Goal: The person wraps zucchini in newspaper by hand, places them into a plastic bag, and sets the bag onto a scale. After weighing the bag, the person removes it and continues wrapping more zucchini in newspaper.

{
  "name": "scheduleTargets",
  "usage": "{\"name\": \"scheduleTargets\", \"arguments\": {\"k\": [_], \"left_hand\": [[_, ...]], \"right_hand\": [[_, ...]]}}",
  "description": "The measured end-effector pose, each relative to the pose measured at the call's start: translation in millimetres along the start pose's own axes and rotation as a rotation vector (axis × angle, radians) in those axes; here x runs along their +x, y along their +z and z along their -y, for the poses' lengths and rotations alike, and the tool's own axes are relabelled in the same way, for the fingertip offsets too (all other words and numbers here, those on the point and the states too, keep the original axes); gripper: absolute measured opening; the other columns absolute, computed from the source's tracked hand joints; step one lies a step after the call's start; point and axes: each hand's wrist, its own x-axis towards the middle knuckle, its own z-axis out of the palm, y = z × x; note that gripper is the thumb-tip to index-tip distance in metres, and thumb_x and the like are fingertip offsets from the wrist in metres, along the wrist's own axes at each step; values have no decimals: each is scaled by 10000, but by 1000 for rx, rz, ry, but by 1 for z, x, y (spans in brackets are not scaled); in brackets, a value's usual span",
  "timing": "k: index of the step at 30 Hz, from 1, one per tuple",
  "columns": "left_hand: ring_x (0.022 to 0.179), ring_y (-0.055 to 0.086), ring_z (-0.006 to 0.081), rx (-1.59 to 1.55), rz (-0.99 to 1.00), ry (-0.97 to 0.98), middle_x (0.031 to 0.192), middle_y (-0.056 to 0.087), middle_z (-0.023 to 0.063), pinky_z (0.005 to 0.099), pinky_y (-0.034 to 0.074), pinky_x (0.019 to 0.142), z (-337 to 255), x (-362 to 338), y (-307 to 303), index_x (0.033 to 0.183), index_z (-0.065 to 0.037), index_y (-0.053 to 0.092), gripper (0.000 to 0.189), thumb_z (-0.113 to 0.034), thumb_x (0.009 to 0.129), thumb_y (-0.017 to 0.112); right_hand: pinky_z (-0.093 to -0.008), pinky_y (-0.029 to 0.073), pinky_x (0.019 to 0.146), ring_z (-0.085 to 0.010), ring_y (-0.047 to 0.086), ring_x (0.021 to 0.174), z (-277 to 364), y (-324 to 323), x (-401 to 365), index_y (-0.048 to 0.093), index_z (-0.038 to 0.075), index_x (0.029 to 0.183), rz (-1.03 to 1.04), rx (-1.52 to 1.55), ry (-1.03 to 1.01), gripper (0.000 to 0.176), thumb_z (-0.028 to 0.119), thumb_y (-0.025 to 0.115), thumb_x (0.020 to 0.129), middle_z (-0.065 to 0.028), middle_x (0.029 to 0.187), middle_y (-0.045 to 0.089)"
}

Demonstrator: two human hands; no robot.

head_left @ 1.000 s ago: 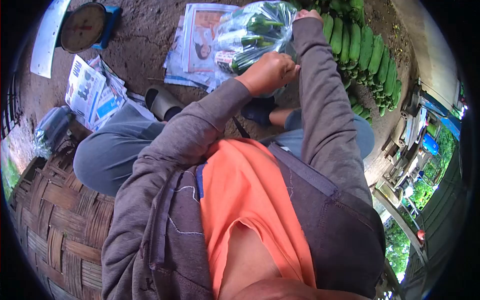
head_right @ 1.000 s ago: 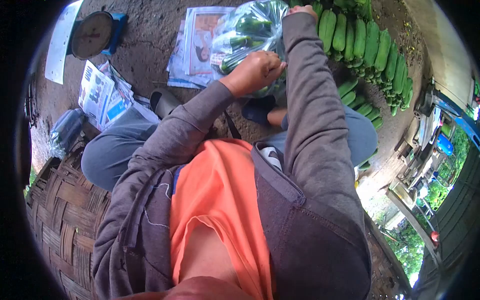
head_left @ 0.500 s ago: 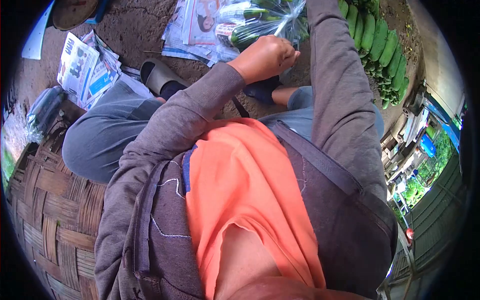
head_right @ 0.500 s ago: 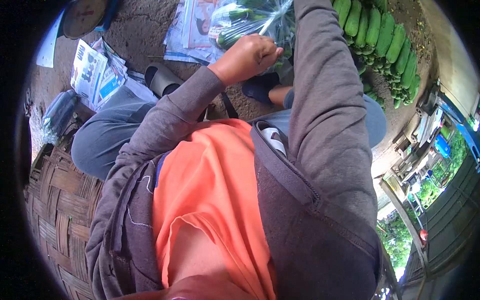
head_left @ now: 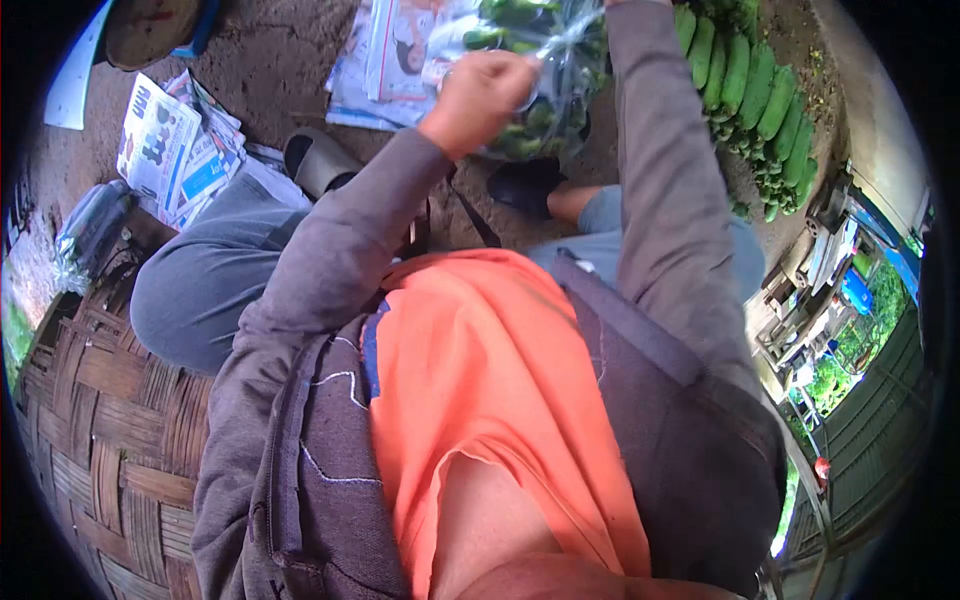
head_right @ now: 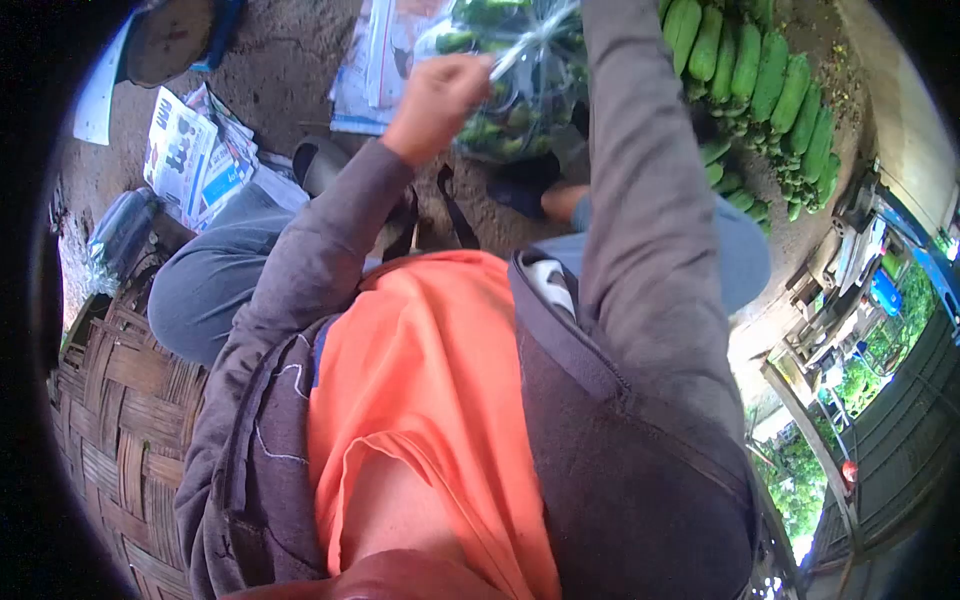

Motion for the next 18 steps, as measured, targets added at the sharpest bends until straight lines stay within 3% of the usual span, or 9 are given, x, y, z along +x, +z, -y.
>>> {"name": "scheduleTargets", "arguments": {"k": [3, 5, 8, 9, 11, 14, 15, 16, 18], "left_hand": [[587, 577, 232, 97, -128, 329, 701, 592, 57, 349, 475, 566, 17, 24, -47, 788, -58, 614, 94, -128, 737, 651], [726, 616, 189, -1001, -23, -154, 793, 617, 101, 324, 497, 629, 43, 57, -77, 922, 11, 562, 134, -94, 839, 567], [623, 531, 210, -737, -57, -367, 634, 475, 57, 355, 461, 632, 5, 91, -52, 791, -58, 532, 351, -397, 879, 547], [640, 532, 222, -655, -54, -443, 628, 472, 74, 364, 463, 671, -7, 103, -43, 800, -39, 532, 412, -445, 851, 583], [773, 637, 226, 682, 46, 493, 811, 613, 105, 337, 505, 643, -49, 91, -15, 883, -27, 575, 127, -40, 758, 588], [742, 630, 267, 1187, -98, 419, 762, 610, 97, 395, 489, 625, -38, 105, 35, 816, -68, 579, 155, -93, 668, 614], [625, 610, 310, 890, -209, 581, 680, 597, 118, 445, 472, 568, -3, 109, 40, 691, -88, 601, 141, -222, 726, 628], [646, 588, 327, 76, -146, 102, 666, 576, 151, 445, 462, 604, -22, 90, 38, 725, -24, 565, 227, -241, 753, 629], [759, 573, 292, 136, -482, 187, 783, 559, 164, 413, 452, 681, -36, 52, 28, 792, 5, 566, 295, -278, 777, 649]], "right_hand": [[-281, 310, 405, -109, 326, 447, -78, 8, -57, 406, 73, 719, -467, -1827, -34, 255, 218, 371, 926, 2, 556, 374], [-238, 329, 376, -73, 367, 442, -176, -37, -112, 441, 110, 653, -530, -2412, -283, 254, 163, 510, 891, 29, 523, 397], [-312, 493, 596, -192, 627, 660, -154, -80, -151, 590, 75, 865, -187, -3119, -309, 333, 328, 748, 717, -82, 746, 644], [-281, 491, 626, -121, 588, 662, -186, -85, -152, 585, 62, 1009, -445, -3357, -129, 274, 223, 671, 804, -42, 793, 625], [-304, 495, 713, -140, 604, 788, -159, -106, -151, 584, 61, 1064, 77, -3804, -168, 376, 279, 686, 774, -31, 928, 632], [-361, 474, 825, -226, 564, 1014, -10, -112, -137, 456, 115, 1254, 205, -3640, 86, 565, 394, 607, 787, -95, 1074, 601], [-336, 447, 901, -206, 494, 1160, 9, -117, -139, 387, 104, 1333, 273, -3365, 312, 579, 367, 536, 839, -82, 1220, 544], [-336, 468, 852, -200, 539, 1098, -22, -114, -136, 436, 93, 1286, 198, -3555, 205, 525, 347, 545, 839, -90, 1170, 574], [-345, 495, 746, -206, 614, 960, -92, -113, -138, 547, 72, 1149, -249, -3633, 77, 411, 339, 568, 838, -102, 1046, 629]]}}
